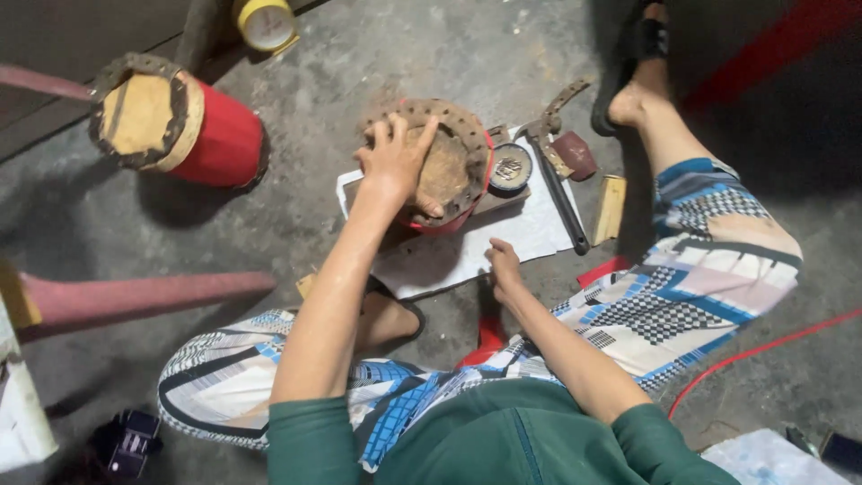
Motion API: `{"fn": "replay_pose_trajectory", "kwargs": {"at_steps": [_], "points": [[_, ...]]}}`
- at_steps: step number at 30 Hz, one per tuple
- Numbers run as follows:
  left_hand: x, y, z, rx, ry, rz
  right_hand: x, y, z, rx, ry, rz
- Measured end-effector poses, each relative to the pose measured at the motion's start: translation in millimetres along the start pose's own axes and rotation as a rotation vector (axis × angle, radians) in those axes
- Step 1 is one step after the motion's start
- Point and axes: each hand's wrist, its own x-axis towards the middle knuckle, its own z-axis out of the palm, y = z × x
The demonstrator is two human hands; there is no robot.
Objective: The person is stretching a leather skin over a wooden drum frame. They use scissors to trim the skin, then use a specialized tensioning tool and a hammer to pull the skin tight and secure it to the frame.
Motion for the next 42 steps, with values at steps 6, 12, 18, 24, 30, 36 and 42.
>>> {"fn": "replay_pose_trajectory", "kwargs": {"at_steps": [6,12,18,24,30,36,42], "points": [[56,-9,49,-0.042,-0.025,-0.005,113,106,-27,-0.216,0.025,-0.036],[7,1,5,-0.041,-0.026,-0.009,139,103,-47,-0.235,0.245,0.043],[36,-2,31,-0.051,-0.021,-0.022,46,27,-13,-0.225,0.259,-0.045],[-5,4,-1,-0.134,0.027,-0.036,38,17,9,-0.097,0.177,-0.146],[-14,10,-8,-0.126,0.071,-0.058,6,-80,12,0.298,0.278,-0.400],[14,6,-3,-0.174,-0.109,-0.058,-62,-222,7,-0.100,0.020,-1.342],[11,12,-7,-0.241,-0.115,-0.080,-50,-234,39,-0.879,-0.159,-1.440]]}}
